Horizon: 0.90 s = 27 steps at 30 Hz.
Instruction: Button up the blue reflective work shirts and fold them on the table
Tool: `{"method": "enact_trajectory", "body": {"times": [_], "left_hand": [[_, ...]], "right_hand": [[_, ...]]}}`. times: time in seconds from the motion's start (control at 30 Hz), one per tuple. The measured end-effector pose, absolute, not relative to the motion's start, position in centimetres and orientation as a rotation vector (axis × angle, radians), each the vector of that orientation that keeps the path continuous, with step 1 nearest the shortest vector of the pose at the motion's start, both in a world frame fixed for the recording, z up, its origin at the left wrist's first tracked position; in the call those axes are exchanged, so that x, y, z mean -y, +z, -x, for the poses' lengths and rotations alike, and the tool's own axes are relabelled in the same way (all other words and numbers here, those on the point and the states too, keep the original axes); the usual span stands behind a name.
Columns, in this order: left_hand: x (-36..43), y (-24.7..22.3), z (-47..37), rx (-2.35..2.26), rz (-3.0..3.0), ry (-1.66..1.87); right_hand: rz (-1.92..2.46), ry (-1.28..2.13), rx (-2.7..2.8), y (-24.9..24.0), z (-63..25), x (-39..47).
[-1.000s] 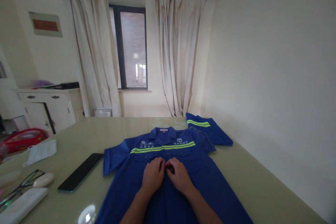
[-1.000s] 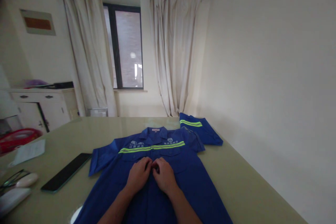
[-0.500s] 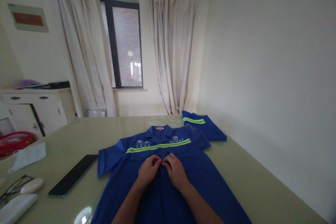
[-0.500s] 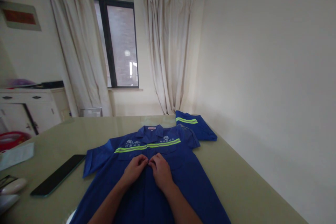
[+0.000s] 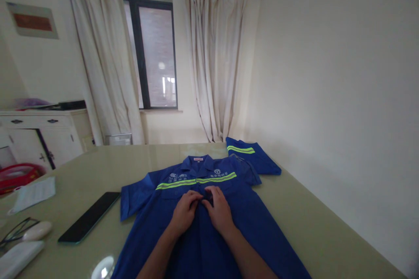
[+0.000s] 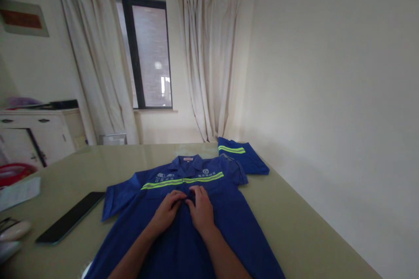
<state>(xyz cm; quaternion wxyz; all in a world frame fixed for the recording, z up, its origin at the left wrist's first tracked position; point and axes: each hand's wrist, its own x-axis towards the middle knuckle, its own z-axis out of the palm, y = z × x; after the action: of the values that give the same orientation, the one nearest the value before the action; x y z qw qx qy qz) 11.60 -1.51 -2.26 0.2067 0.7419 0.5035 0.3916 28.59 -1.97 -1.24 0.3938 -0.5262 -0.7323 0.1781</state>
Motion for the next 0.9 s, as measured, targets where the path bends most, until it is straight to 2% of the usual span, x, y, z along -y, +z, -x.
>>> {"method": "enact_trajectory", "body": {"times": [0.1,0.3,0.5,0.63,0.73,0.9], "left_hand": [[2.5,-2.4,-12.4,-1.567,-2.356,0.847],[5.6,-2.2,-13.5,-1.595,-2.576,0.456],[5.5,-0.4,-11.6,-1.48,-2.353,0.571],[1.3,0.5,-11.6,-1.744,-2.085,0.691],[-0.8,-0.1,-12.8,-1.926,-2.047,0.781],[-1.0,-1.9,-13.6,-1.847,-2.213,0.834]], "right_hand": [[1.349,0.452,1.949,-1.2,-28.4,1.9],[1.764,0.252,2.14,2.3,-27.5,-0.2],[1.647,0.32,2.172,1.1,-26.8,-1.4],[1.557,0.307,2.09,-0.7,-26.9,-1.2],[1.549,0.319,2.052,-1.1,-27.2,-1.4],[1.497,0.376,2.035,-1.1,-27.5,-1.5]]}}
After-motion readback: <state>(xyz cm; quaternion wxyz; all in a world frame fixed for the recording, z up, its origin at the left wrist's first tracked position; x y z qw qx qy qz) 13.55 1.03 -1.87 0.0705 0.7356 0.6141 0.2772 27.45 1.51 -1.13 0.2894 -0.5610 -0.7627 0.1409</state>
